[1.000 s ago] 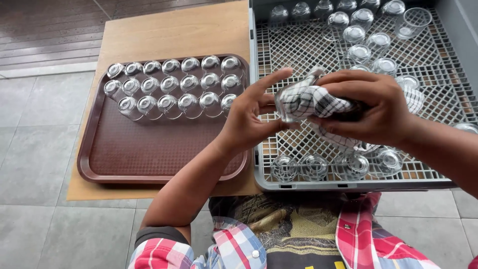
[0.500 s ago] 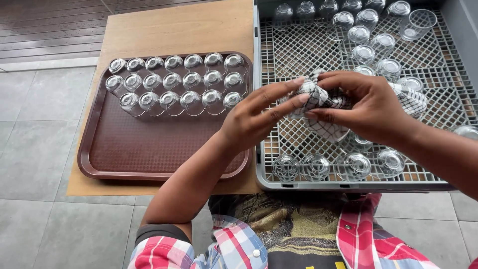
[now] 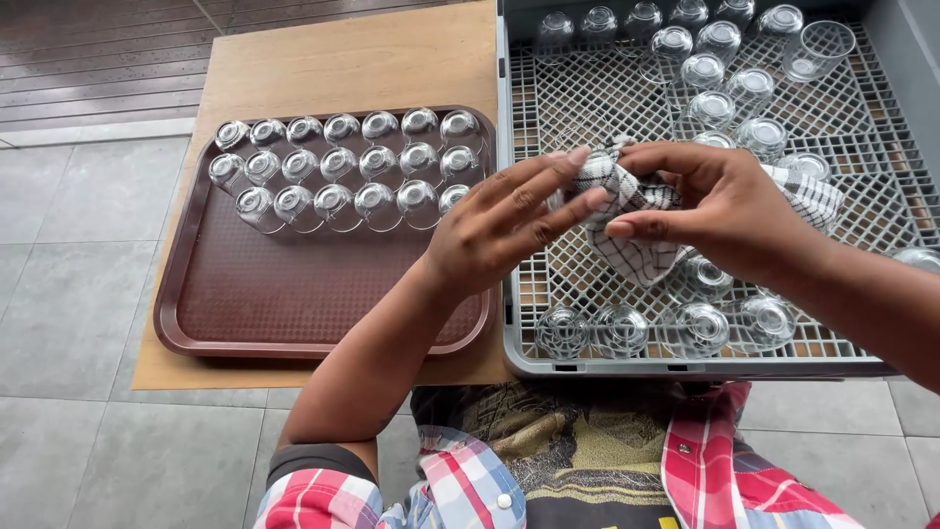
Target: A person is taking small glasses out of a dishwasher rack, wiping them dry with a checkered cloth, and placing them upside down on a brown tray.
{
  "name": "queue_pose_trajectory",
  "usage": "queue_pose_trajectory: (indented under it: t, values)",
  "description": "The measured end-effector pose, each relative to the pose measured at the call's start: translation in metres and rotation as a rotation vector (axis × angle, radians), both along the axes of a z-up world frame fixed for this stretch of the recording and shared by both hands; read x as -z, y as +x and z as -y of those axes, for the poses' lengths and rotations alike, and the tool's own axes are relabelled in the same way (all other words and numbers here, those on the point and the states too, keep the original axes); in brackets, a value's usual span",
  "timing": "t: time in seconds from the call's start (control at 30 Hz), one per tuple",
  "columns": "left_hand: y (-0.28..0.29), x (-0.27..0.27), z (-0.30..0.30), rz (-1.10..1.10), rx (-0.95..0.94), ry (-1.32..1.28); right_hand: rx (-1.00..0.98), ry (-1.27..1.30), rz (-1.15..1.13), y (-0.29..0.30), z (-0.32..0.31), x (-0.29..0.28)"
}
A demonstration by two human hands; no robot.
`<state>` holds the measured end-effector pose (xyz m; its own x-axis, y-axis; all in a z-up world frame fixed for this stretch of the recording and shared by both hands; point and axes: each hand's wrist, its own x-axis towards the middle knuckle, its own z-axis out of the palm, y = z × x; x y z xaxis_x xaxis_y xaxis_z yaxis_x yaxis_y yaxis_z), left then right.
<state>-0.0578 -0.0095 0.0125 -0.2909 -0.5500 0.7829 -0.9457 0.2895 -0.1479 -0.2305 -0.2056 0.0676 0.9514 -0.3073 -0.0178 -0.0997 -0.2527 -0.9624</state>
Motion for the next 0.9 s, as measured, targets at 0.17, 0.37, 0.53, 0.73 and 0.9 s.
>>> queue_pose_trajectory:
  t: [0.17, 0.37, 0.53, 0.73, 0.9]
  values:
    - [-0.006, 0.012, 0.004, -0.503, 0.190, 0.127, -0.136, -0.537, 0.435, -0.001, 0.011, 0.009]
    - [-0.019, 0.003, -0.004, -1.060, 0.342, 0.290, -0.278, -0.893, 0.841, 0.006, 0.016, 0.022]
    - [0.001, 0.023, 0.005, -0.278, -0.003, 0.084, -0.131, -0.355, 0.256, 0.001, 0.001, 0.007]
    - [-0.012, 0.014, 0.004, -0.629, 0.141, 0.157, -0.117, -0.461, 0.369, 0.002, 0.008, 0.013]
    - [-0.023, -0.003, -0.005, -1.350, 0.454, 0.369, -0.304, -0.899, 0.930, 0.011, 0.021, 0.027]
